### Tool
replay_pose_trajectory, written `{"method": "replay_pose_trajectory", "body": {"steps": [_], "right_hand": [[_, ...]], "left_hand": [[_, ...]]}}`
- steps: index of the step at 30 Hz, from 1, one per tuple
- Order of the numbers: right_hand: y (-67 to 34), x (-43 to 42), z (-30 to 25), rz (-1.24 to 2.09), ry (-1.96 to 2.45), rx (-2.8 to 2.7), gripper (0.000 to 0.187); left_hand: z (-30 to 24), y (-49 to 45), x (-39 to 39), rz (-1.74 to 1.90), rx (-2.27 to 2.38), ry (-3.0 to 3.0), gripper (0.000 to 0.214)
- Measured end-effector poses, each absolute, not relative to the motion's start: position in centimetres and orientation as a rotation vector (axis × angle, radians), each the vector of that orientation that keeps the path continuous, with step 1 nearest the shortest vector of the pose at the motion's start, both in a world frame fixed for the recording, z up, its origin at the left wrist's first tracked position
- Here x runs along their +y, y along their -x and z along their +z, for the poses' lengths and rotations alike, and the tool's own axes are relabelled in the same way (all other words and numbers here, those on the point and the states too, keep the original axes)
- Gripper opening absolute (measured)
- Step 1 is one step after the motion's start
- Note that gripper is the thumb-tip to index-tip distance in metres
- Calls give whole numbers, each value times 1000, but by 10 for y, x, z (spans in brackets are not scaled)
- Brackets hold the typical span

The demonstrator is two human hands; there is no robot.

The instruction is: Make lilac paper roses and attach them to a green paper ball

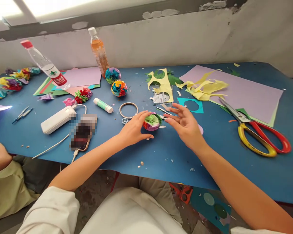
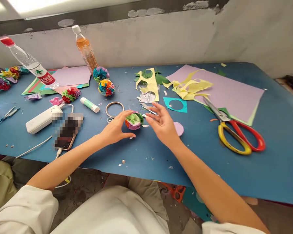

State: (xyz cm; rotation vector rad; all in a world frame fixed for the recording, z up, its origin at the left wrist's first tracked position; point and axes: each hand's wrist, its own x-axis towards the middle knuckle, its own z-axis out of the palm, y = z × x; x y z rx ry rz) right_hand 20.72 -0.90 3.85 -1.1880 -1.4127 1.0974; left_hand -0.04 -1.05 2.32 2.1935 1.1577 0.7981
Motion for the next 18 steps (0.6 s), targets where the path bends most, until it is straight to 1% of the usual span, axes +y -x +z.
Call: {"method": "replay_pose_trajectory", "body": {"steps": [4, 7, 12, 15, 18], "right_hand": [[-206, -12, 31, 1193, 1136, -1468, 58], [-207, -18, 33, 1211, 1089, -1489, 60], [-208, -24, 39, 1185, 1041, -1500, 75], [-206, -27, 40, 1233, 1033, -1536, 82], [-204, -31, 40, 1241, 1018, -1555, 81]], "left_hand": [[16, -1, -5, 864, 1115, -1900, 64], [11, -1, -5, 903, 1011, -1694, 63], [11, -2, -12, 970, 826, -1479, 52], [14, -2, -16, 952, 818, -1410, 50], [16, -1, -17, 924, 749, -1340, 54]]}}
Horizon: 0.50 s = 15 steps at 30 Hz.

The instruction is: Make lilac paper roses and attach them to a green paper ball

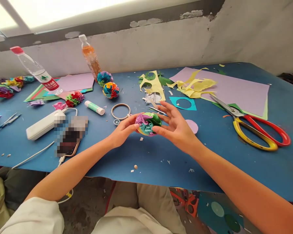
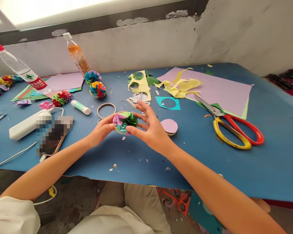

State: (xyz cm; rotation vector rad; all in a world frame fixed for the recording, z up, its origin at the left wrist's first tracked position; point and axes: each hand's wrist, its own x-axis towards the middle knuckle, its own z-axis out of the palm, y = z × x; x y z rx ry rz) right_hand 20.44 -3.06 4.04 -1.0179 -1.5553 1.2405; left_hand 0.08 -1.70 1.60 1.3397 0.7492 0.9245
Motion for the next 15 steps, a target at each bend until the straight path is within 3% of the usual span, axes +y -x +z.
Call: {"method": "replay_pose_trajectory", "body": {"steps": [8, 15], "right_hand": [[-202, -39, 40, 994, 956, -1673, 76], [-201, -36, 39, 1083, 936, -1614, 71]], "left_hand": [[24, 0, -27, 873, 689, -1305, 75], [29, -1, -33, 902, 620, -1274, 68]]}}
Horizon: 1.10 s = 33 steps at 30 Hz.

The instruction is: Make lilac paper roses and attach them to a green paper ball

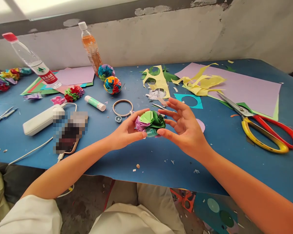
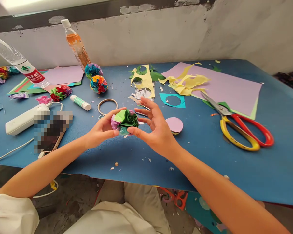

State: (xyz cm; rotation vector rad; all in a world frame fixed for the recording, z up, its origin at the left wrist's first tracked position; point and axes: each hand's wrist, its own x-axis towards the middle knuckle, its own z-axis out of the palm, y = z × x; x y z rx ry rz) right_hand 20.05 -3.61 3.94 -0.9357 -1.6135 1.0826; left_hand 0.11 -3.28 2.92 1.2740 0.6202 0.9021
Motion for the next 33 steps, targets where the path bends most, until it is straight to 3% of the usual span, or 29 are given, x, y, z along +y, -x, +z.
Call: {"method": "replay_pose_trajectory", "body": {"steps": [8, 13, 21, 28, 33], "right_hand": [[-199, -35, 41, 1311, 942, -1534, 71], [-199, -38, 41, 1243, 940, -1579, 70], [-197, -35, 38, 1155, 958, -1590, 58], [-198, -33, 36, 1231, 977, -1571, 60], [-195, -41, 36, 1040, 889, -1656, 67]], "left_hand": [[32, 2, -33, 961, 621, -1388, 71], [34, 0, -35, 941, 614, -1361, 78], [32, 0, -33, 969, 662, -1240, 65], [34, 1, -34, 939, 619, -1208, 70], [36, 1, -36, 950, 662, -1190, 74]]}}
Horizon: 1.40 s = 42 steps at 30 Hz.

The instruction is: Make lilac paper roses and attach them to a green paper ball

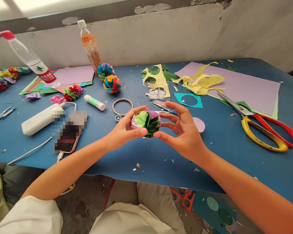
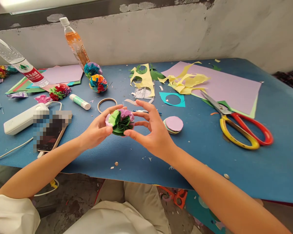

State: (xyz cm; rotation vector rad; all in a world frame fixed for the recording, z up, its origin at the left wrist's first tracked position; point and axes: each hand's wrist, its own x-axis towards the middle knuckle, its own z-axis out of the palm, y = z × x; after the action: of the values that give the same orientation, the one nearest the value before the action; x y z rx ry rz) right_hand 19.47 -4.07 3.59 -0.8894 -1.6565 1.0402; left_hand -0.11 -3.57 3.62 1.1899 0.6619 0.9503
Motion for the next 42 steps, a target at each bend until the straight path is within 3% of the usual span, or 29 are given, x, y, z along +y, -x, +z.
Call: {"method": "replay_pose_trajectory", "body": {"steps": [3, 6, 11, 23, 28, 34, 39, 42], "right_hand": [[-193, -45, 37, 995, 836, -1634, 60], [-193, -45, 38, 1155, 890, -1525, 53], [-191, -42, 40, 1411, 932, -1427, 59], [-192, -40, 30, 1080, 1042, -1533, 61], [-194, -40, 31, 1068, 1116, -1561, 61], [-191, -43, 33, 996, 1082, -1682, 79], [-188, -40, 32, 1056, 997, -1569, 55], [-189, -38, 32, 1079, 1008, -1522, 50]], "left_hand": [[38, 1, -35, 1045, 693, -1234, 69], [41, 3, -33, 1132, 598, -1286, 65], [42, 6, -31, 991, 566, -1172, 54], [35, 3, -37, 921, 801, -1334, 58], [32, 0, -37, 1028, 864, -1294, 45], [32, 1, -36, 1009, 857, -1368, 35], [32, 1, -42, 899, 858, -1437, 38], [32, 1, -43, 898, 844, -1448, 40]]}}
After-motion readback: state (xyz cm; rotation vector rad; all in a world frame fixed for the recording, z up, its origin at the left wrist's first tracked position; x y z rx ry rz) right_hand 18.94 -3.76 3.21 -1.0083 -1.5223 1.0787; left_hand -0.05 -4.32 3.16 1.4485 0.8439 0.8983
